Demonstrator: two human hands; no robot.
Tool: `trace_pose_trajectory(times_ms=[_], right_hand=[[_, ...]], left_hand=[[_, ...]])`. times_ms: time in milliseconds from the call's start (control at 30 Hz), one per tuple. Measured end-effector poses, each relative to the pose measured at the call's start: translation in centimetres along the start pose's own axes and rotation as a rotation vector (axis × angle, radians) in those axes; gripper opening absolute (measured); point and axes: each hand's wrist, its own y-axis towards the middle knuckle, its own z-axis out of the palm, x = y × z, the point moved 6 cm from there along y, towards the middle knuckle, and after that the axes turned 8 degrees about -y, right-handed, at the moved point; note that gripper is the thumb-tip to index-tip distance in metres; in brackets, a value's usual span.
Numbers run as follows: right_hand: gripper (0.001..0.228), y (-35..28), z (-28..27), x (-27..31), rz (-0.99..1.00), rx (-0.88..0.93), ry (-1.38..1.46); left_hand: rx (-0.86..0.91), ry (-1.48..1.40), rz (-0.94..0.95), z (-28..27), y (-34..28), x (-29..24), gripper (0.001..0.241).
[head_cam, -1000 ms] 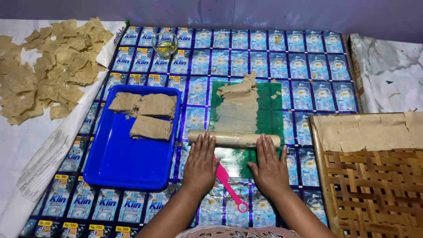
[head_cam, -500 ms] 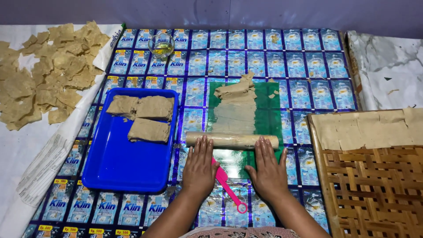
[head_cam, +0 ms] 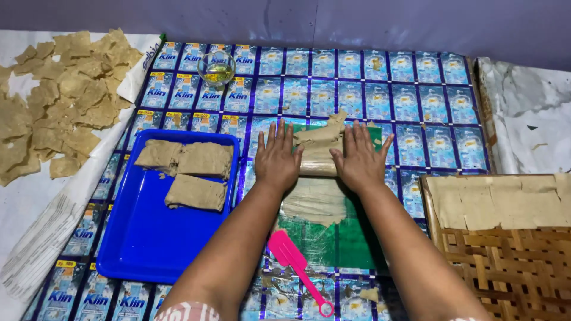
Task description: Flattening and cutting dough into squares using a rolling pin and a plastic scraper.
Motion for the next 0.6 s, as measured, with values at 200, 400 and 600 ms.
trace_pose_trajectory(times_ms=[200, 400, 600], right_hand=[[0.077, 3.9, -1.8, 0.0, -0.023, 0.067, 0.166], [0.051, -3.5, -7.3, 0.2, -0.209, -0.564, 0.446], [0.041, -18.9, -5.1, 10.3, -0.544, 0.032, 0.512]], left_hand=[[0.124, -0.067, -0.052, -0.8, 3.5, 0.2, 0.075], [0.104, -0.140, 0.178, -3.2, -2.8, -0.8, 0.104], [-0.242, -0.127, 0.151, -3.4, -8.7, -0.1, 0.056]])
